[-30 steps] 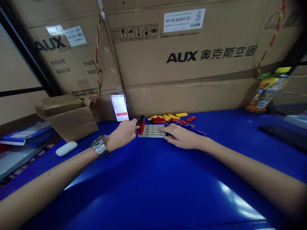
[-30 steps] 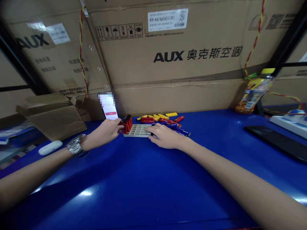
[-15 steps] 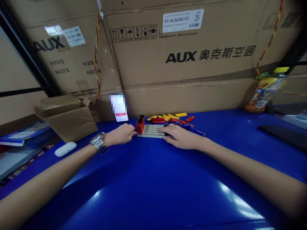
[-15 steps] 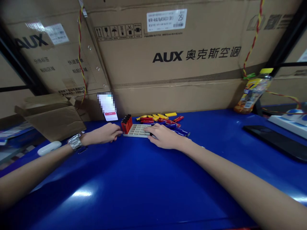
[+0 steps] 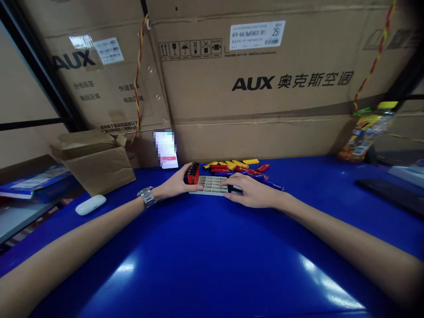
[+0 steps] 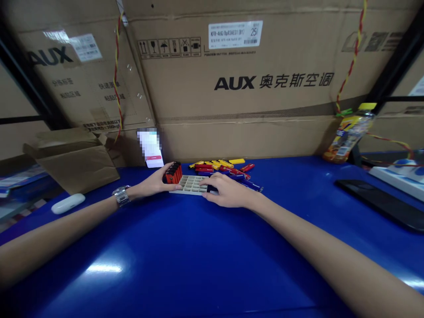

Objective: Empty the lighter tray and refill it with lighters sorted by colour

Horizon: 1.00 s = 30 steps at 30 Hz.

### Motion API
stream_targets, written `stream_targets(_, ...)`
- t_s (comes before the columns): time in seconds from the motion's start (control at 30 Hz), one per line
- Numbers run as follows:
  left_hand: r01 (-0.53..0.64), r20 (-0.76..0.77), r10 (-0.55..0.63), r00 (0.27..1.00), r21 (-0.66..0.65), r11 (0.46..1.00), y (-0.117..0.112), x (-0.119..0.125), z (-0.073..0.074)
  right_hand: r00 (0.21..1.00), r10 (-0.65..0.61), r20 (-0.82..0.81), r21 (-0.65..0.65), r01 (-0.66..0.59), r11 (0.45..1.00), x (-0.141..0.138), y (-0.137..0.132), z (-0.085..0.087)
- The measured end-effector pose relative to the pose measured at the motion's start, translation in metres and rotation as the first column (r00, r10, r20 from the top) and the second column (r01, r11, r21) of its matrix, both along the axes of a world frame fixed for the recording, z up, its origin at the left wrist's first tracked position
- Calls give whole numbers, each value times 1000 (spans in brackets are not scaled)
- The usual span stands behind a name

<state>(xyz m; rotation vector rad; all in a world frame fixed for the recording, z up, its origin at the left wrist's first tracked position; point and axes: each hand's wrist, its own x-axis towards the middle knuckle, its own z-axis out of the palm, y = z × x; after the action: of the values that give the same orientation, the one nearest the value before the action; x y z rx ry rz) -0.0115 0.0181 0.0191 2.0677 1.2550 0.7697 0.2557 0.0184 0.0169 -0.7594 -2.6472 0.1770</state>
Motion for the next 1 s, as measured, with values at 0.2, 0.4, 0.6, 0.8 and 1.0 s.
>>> stream_targets(0.2,34,78,-38,996,53,998,-13,-1,-10,1000,10,-19,26,-9,1000,-2,2,10)
stream_targets(0.4,-41,-31,47,998,182,983,-17,-4,-12,984,-179,25,182,172,968,-17,46,17)
stream_targets(0.6,-40,-15,43,999,186,982,-15,-8,-16,897,-339,284,171,301,938,-54,93,15)
stream_targets(0.8,-38,-3,40,999,213,976,-13,-12,-18,913,-338,227,169,305,937,-64,97,4)
stream_targets(1.0,-25,5,24,1000,224,974,-12,-13,-18,833,-290,-472,-469,41,882,-66,52,2)
